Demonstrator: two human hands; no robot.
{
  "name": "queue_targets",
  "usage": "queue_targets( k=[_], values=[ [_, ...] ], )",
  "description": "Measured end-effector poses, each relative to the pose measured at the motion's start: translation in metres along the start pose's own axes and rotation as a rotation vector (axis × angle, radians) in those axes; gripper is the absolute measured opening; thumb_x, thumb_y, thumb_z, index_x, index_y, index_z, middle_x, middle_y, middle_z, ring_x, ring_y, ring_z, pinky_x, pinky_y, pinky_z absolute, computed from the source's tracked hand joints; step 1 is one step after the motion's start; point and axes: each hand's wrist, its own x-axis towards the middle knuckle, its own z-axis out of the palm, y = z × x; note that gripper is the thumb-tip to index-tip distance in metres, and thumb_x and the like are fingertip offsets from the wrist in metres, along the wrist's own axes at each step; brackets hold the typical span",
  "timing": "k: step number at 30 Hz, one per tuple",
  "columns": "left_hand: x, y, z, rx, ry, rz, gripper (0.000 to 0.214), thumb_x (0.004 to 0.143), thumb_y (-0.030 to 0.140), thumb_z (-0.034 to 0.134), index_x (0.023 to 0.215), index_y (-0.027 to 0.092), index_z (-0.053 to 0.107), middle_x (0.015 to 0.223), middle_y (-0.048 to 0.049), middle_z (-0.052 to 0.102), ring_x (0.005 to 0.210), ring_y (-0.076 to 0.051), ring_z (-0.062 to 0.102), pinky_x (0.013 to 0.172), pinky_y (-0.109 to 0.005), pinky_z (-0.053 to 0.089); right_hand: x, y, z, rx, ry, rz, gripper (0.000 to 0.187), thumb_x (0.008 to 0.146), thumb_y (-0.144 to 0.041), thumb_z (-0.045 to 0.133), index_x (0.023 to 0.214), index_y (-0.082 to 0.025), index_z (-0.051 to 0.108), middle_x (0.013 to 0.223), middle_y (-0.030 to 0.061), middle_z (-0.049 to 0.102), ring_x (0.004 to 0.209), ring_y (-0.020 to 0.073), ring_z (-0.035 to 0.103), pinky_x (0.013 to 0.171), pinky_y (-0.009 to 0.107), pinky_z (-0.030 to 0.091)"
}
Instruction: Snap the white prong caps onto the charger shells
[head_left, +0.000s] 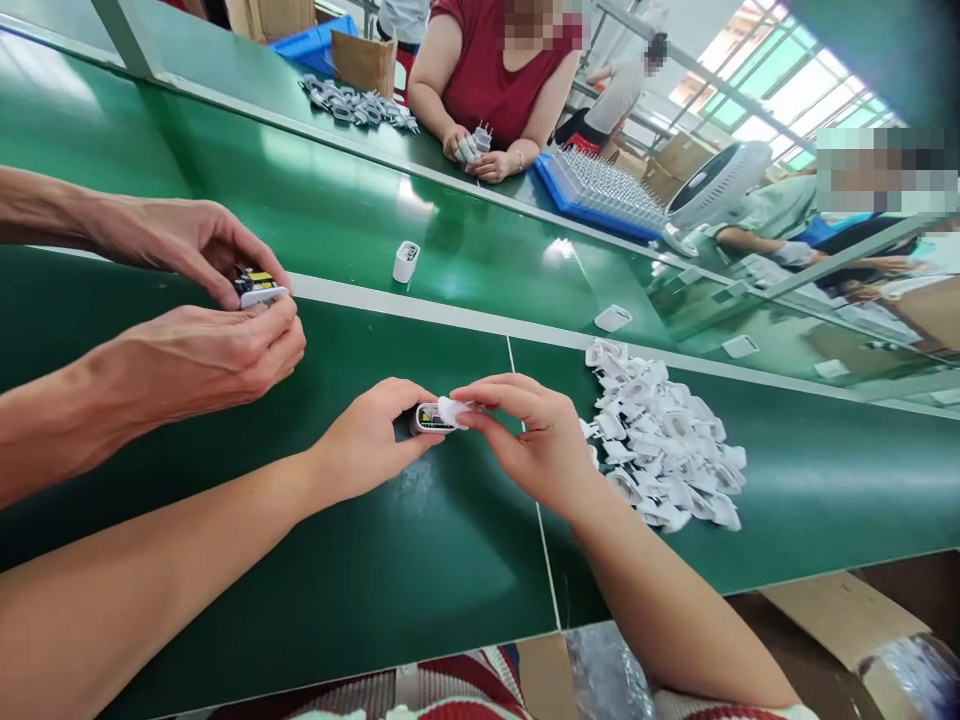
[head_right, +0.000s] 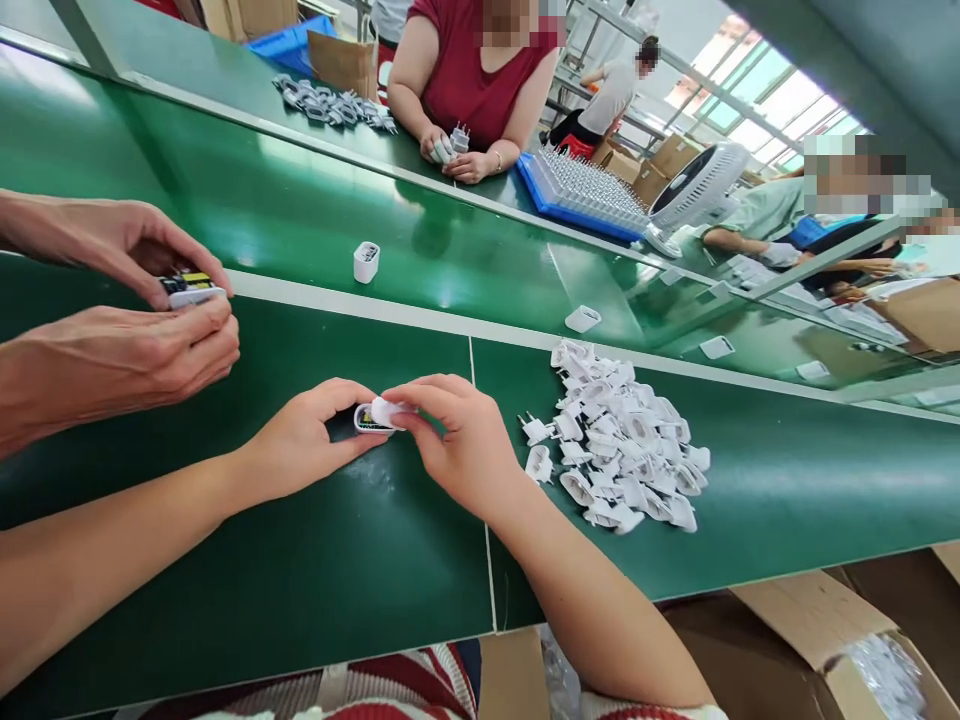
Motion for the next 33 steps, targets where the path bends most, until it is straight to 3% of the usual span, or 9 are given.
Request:
queue_targets(
  k=[4,9,18,26,33],
  values=[
    [0.003,-0.002,0.002,0.001,0.005,0.017,0.022,0.087,0.036,0.076,0.104,0.022,0.072,0.101,-0.0016,0.071,0.097,-0.022,0.065,0.087,-0.036,0.051,0.010,-0.008,-0.002,-0.213,-0.114,-0.103,0.024,0.098,-0.014,0.062,0.115,-0.025,0.074,0.107,0.0010,0.078,0.093,0.0150,0.072,0.078,0.026,0.055],
    [0.005,-0.007,0.008,-0.005,0.003,0.040,0.024,0.088,0.037,0.075,0.106,0.021,0.072,0.104,-0.0028,0.072,0.100,-0.023,0.064,0.089,-0.037,0.052,0.013,-0.005,0.000,-0.302,-0.153,-0.124,0.019,0.094,-0.014,0.065,0.107,-0.023,0.074,0.102,-0.0008,0.078,0.087,0.0142,0.072,0.073,0.024,0.052],
    [0.005,-0.008,0.012,-0.015,0.002,0.081,0.020,0.089,0.032,0.073,0.106,0.021,0.072,0.102,-0.0031,0.072,0.101,-0.023,0.063,0.090,-0.039,0.051,0.007,-0.005,0.009,-0.447,-0.187,-0.218,0.032,0.089,-0.005,0.057,0.110,-0.023,0.075,0.104,0.0023,0.077,0.085,0.0154,0.069,0.070,0.026,0.048],
    [0.003,-0.007,0.011,0.003,0.000,0.047,0.019,0.090,0.035,0.072,0.104,0.022,0.072,0.103,-0.0040,0.072,0.102,-0.024,0.063,0.091,-0.040,0.051,0.013,-0.012,0.015,-0.452,-0.217,-0.099,0.032,0.082,-0.004,0.059,0.096,-0.024,0.079,0.099,0.0003,0.077,0.077,0.0136,0.066,0.066,0.025,0.042],
    [0.003,-0.005,0.013,0.020,0.036,0.029,0.022,0.088,0.038,0.072,0.098,0.020,0.070,0.097,-0.0046,0.070,0.094,-0.024,0.063,0.087,-0.040,0.052,0.018,-0.013,0.016,-0.440,-0.237,-0.042,0.029,0.081,-0.006,0.061,0.096,-0.024,0.079,0.098,0.0021,0.077,0.077,0.0161,0.068,0.066,0.027,0.042]
  ],
)
